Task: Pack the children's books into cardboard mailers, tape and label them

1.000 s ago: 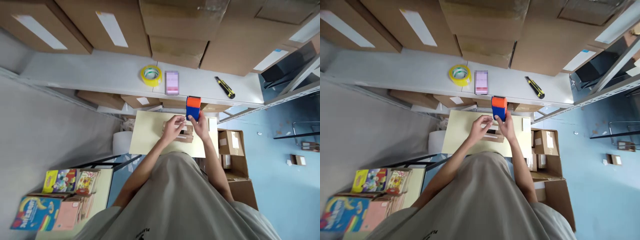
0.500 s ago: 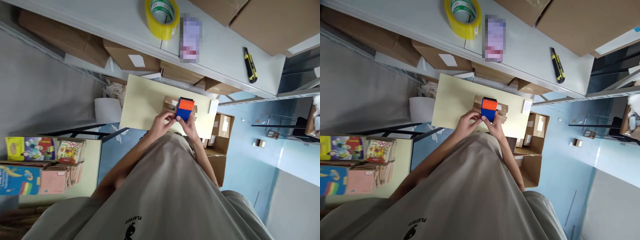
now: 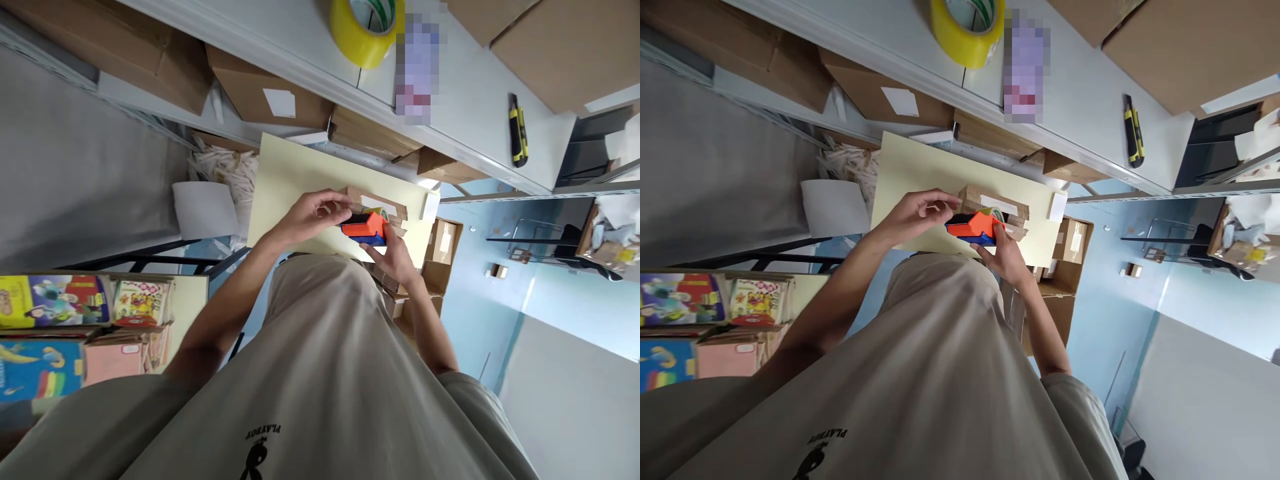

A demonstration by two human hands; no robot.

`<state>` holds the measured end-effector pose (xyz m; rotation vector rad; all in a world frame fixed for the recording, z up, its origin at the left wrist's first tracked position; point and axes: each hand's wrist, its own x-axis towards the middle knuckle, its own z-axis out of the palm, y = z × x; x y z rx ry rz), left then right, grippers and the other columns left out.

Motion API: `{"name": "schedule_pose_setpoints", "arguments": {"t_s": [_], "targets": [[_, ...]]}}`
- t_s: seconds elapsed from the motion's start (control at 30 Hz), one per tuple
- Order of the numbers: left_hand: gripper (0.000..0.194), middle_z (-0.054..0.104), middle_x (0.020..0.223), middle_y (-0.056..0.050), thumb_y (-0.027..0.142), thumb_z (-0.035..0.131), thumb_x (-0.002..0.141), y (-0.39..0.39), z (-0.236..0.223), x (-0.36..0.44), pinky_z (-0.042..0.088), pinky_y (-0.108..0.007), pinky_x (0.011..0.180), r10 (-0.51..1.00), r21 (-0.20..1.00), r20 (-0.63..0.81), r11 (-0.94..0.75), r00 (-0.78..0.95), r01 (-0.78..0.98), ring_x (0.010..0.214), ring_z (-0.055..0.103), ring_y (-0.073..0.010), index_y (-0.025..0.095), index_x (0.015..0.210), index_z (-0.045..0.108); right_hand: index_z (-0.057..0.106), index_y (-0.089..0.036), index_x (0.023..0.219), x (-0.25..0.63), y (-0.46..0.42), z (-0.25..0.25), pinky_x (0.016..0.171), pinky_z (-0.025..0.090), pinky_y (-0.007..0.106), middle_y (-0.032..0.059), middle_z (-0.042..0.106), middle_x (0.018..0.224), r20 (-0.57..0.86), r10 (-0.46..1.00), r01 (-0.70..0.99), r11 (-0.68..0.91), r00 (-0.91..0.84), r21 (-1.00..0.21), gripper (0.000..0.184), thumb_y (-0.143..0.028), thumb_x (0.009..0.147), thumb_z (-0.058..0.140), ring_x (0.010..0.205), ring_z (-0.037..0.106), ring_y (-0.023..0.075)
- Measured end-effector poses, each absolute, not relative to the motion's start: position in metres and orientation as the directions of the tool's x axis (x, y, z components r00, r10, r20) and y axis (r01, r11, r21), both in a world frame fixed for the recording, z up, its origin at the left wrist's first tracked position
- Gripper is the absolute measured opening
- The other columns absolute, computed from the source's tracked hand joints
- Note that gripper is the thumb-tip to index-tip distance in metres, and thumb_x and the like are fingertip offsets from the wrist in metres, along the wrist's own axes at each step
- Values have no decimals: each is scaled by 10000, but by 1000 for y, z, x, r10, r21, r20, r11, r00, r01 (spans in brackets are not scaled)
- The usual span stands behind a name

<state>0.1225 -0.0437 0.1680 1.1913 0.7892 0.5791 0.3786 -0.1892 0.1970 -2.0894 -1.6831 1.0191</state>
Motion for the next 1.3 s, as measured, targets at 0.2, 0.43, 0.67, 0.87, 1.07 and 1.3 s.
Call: {"name": "schedule_pose_setpoints", "arguments": {"t_s": [0.2, 0.43, 0.67, 0.87, 1.07, 1.3], "targets": [[456, 837, 1001, -91, 632, 933, 955, -38, 163, 113, 620, -317, 746, 697, 958, -209, 288, 686, -1, 903, 785, -241, 185, 1036, 890, 616, -270, 1347, 367, -194, 213, 827, 668, 505, 166, 822, 1157, -391, 920, 845, -242, 43, -477, 566, -754, 1070, 716, 979, 817, 399], [489, 786, 846, -51, 680, 885, 991, -43, 140, 108, 541, -276, 649, 698, 953, -242, 303, 674, 28, 749, 713, -190, 192, 1001, 862, 654, -264, 1307, 353, -183, 235, 756, 623, 446, 108, 826, 1022, -514, 856, 837, -313, 45, -448, 536, -697, 1014, 770, 856, 785, 347], [357, 814, 867, -51, 532, 862, 987, -66, 108, 124, 546, -287, 710, 761, 892, -360, 450, 540, -39, 744, 684, -173, 181, 930, 828, 715, -237, 1088, 344, -152, 244, 711, 529, 379, 60, 779, 861, -599, 800, 776, -397, 31, -490, 718, -945, 996, 637, 755, 683, 259], [290, 848, 929, -50, 494, 834, 1003, -89, 93, 128, 545, -303, 744, 852, 910, -375, 413, 365, -30, 799, 702, -191, 207, 962, 830, 700, -254, 887, 366, -130, 283, 617, 463, 352, 48, 755, 752, -711, 703, 834, -381, -18, -398, 847, -1082, 969, 547, 679, 685, 237], [211, 800, 871, -43, 359, 848, 1010, -66, 47, 151, 526, -291, 764, 849, 848, -489, 516, 199, -119, 809, 692, -181, 202, 893, 771, 688, -249, 752, 400, -99, 324, 638, 458, 368, 46, 686, 639, -735, 671, 944, -296, 98, -145, 760, -964, 1010, 672, 606, 653, 228], [324, 702, 774, 0, 319, 845, 1044, -60, -1, 186, 503, -288, 805, 823, 827, -539, 557, 179, -73, 806, 641, -169, 242, 794, 654, 817, -198, 938, 384, -64, 266, 954, 616, 536, 118, 720, 775, -568, 816, 983, -173, 108, -62, 613, -801, 1045, 782, 993, 785, 402]]}}
